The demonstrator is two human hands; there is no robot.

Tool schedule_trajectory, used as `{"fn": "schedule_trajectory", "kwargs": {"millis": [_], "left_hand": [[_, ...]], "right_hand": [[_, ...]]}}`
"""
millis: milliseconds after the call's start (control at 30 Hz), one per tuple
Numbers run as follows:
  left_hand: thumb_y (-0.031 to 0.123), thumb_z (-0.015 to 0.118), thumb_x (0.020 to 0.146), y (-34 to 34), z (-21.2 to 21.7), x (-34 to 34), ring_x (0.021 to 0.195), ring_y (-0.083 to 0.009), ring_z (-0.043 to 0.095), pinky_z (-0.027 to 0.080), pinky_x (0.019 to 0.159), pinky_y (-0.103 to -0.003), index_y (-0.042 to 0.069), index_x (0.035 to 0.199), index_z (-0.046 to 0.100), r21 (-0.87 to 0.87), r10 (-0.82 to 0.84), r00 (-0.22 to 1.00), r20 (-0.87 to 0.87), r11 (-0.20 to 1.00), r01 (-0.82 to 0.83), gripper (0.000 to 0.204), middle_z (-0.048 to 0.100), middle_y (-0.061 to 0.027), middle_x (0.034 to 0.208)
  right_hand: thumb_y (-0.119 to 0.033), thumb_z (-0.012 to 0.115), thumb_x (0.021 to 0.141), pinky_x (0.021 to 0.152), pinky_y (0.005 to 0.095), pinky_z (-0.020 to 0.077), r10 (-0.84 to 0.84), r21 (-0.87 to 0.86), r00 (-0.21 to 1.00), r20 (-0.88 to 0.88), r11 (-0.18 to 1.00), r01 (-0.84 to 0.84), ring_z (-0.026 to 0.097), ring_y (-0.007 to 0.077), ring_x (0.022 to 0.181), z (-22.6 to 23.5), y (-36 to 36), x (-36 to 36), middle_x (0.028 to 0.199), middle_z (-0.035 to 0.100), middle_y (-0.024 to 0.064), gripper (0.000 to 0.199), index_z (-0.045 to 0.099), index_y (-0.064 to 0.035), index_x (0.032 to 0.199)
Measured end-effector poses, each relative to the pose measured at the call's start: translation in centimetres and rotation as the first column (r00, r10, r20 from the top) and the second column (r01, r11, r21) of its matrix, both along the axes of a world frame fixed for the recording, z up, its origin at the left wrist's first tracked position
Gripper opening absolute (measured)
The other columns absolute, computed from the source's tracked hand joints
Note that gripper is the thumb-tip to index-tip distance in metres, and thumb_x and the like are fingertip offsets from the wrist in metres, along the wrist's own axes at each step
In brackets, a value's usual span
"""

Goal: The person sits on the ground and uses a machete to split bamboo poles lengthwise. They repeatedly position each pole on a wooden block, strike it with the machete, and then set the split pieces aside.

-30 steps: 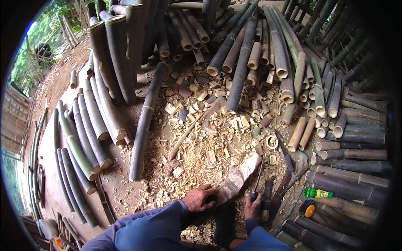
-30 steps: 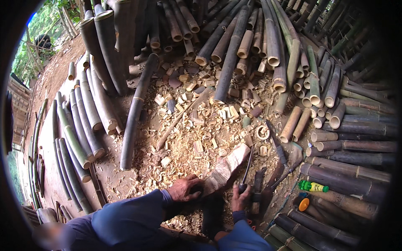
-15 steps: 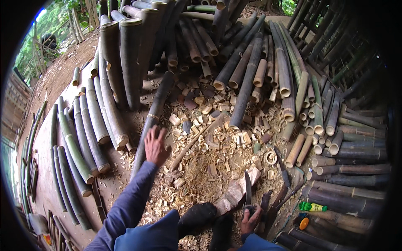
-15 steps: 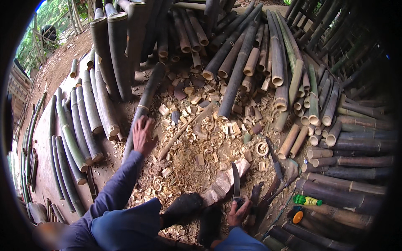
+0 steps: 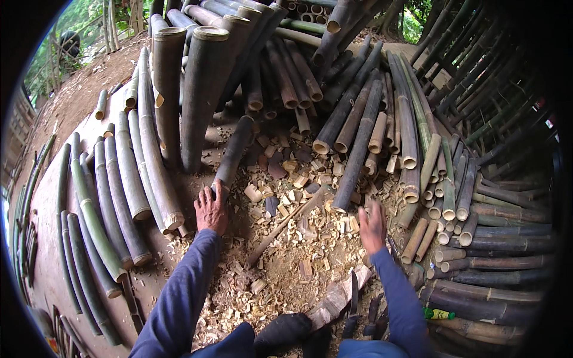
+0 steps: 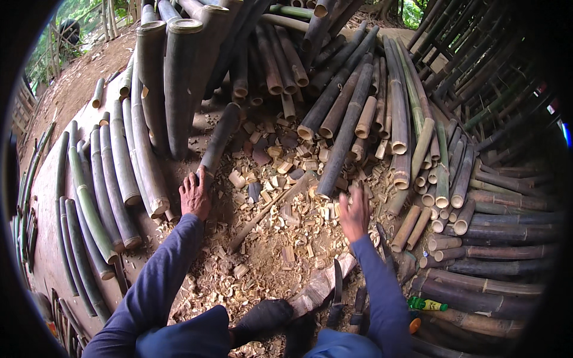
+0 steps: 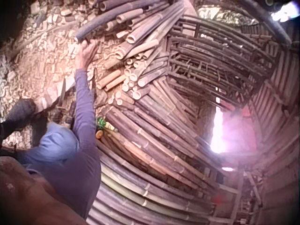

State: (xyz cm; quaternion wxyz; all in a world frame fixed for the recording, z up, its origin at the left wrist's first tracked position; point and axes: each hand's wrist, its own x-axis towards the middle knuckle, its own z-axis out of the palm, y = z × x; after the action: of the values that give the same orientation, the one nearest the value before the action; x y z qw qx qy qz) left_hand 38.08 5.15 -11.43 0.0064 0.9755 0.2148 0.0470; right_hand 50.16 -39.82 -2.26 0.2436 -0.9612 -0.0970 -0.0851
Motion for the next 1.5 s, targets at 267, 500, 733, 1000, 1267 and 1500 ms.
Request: {"fn": "schedule_trajectory", "kwargs": {"millis": [267, 500, 733, 1000, 1267, 1500], "left_hand": [[0.031, 0.068, 0.094, -0.5, 0.5, 0.5, 0.141, -0.0401, 0.044, 0.040, 0.108, -0.053, 0.014, 0.166, 0.021, -0.076, -0.017, 1.000, -0.002, 0.997, 0.016, 0.088, 0.046, -0.0268, 0.152], [0.030, 0.073, 0.092, -0.1, 1.0, 0.3, 0.135, -0.0386, 0.047, 0.043, 0.104, -0.050, 0.012, 0.166, 0.021, -0.060, -0.001, 1.000, 0.001, 0.998, 0.001, 0.092, 0.049, -0.0245, 0.146], [0.032, 0.070, 0.094, -0.4, 0.9, 0.3, 0.132, -0.0378, 0.050, 0.045, 0.101, -0.049, 0.012, 0.166, 0.021, -0.078, -0.011, 1.000, -0.011, 0.997, 0.010, 0.090, 0.051, -0.0231, 0.141], [0.036, 0.079, 0.087, 0.3, 2.4, 0.7, 0.128, -0.0380, 0.053, 0.047, 0.104, -0.052, 0.010, 0.162, 0.024, -0.276, 0.095, 0.995, 0.025, 0.957, -0.085, 0.097, 0.054, -0.0203, 0.137], [0.036, 0.074, 0.090, 1.4, -0.8, 0.2, 0.125, -0.0388, 0.055, 0.048, 0.101, -0.050, 0.001, 0.158, 0.029, -0.168, 0.098, 0.995, 0.001, 0.981, -0.097, 0.088, 0.056, -0.0217, 0.137], [0.036, 0.071, 0.093, -0.2, 0.7, 1.0, 0.124, -0.0398, 0.055, 0.047, 0.100, -0.050, 0.000, 0.160, 0.025, -0.210, 0.060, 0.998, 0.007, 0.976, -0.057, 0.088, 0.054, -0.0241, 0.135]], "right_hand": [[-0.058, 0.078, 0.083, 0.118, 0.0422, 0.0378, -0.203, 0.219, 0.898, -0.389, 0.927, 0.305, 0.047, 0.0428, 0.142, -7.7, 3.2, 12.7, 0.151, 0.046, 0.0350, 0.109, 0.032, 0.0139, 0.151], [-0.033, 0.080, 0.076, 0.097, 0.0447, 0.0510, -0.167, 0.547, 0.880, -0.445, 0.727, 0.415, 0.063, 0.0385, 0.113, -6.3, 6.7, 10.8, 0.126, 0.060, 0.0285, 0.079, 0.044, 0.0072, 0.134], [-0.030, 0.079, 0.079, 0.090, 0.0431, 0.0539, -0.046, 0.734, 0.879, -0.474, 0.532, 0.423, 0.061, 0.0295, 0.107, -5.9, 5.5, 8.3, 0.119, 0.057, 0.0173, 0.070, 0.047, 0.0006, 0.133], [-0.044, 0.057, 0.102, 0.110, 0.0527, 0.0400, -0.188, 0.158, 0.982, -0.032, 0.969, 0.190, 0.051, 0.0497, 0.128, -2.7, 5.4, 10.2, 0.141, 0.052, 0.0323, 0.064, 0.045, 0.0022, 0.144], [-0.033, 0.059, 0.099, 0.104, 0.0537, 0.0499, 0.431, -0.344, 0.875, -0.219, 0.806, -0.483, 0.057, 0.0497, 0.122, 6.5, 16.3, 15.4, 0.134, 0.055, 0.0304, 0.049, 0.054, -0.0024, 0.137], [-0.039, 0.058, 0.100, 0.103, 0.0565, 0.0484, 0.339, -0.093, 0.926, 0.165, 0.940, -0.328, 0.057, 0.0500, 0.124, -0.7, 26.9, 26.7, 0.136, 0.055, 0.0352, 0.056, 0.050, 0.0024, 0.137]]}}
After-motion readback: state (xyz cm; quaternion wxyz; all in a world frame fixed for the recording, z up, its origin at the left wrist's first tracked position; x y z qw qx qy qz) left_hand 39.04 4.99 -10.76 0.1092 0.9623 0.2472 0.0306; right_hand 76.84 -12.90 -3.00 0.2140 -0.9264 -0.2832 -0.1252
